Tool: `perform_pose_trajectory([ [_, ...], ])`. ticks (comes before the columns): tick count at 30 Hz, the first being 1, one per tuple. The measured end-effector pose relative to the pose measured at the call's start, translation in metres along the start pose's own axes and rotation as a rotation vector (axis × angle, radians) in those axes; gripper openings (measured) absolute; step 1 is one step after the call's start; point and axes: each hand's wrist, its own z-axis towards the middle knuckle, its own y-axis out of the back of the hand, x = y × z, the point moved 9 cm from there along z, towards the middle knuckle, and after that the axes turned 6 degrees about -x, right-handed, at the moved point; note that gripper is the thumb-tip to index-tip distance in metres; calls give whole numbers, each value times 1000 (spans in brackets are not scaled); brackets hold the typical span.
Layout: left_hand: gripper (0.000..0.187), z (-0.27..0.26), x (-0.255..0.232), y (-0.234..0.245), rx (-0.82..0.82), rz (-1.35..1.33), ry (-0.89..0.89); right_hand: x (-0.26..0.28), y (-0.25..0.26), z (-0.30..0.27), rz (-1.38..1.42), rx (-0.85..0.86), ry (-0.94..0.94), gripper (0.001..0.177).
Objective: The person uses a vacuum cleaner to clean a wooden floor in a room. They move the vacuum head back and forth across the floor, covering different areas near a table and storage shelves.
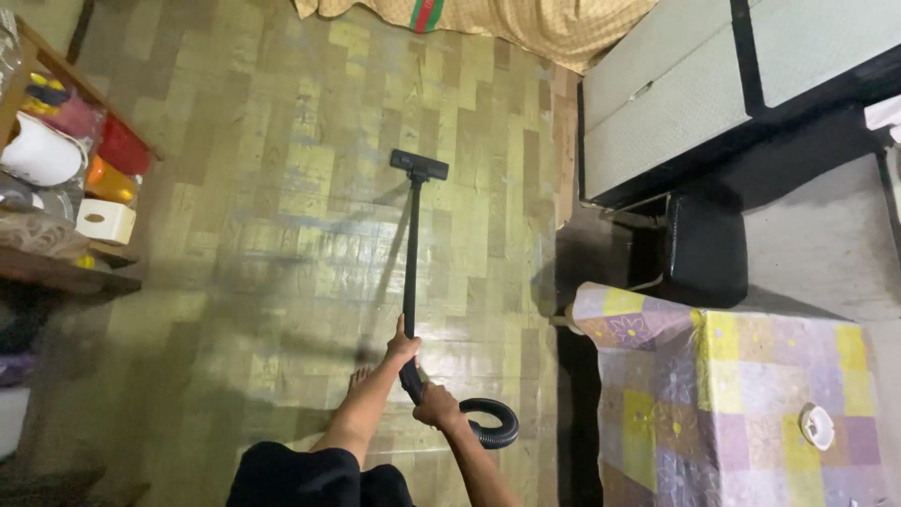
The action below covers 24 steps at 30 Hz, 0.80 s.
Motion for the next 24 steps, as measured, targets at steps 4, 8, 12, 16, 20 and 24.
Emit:
perform_pose_trajectory([
  [4, 87, 46, -14, -1, -45, 52, -55, 0, 12, 33, -19, -26, -4, 43],
  [8, 97, 37, -10, -8, -26, 73, -49, -10, 8, 27, -46, -37, -27, 46],
  [12, 96, -1, 16, -14, 36, 75, -32, -21, -13, -6, -35, -33, -33, 39],
  [16, 94, -38, 62, -20, 51, 63, 15, -34, -50, -45, -39, -30, -14, 39],
  [20, 97, -61, 126, -35, -1, 84, -31, -53, -98, -97, 5, -45, 41, 30],
  [24, 99, -94, 203, -47, -5, -22, -24, -80, -163, -146, -48, 48, 52, 31],
])
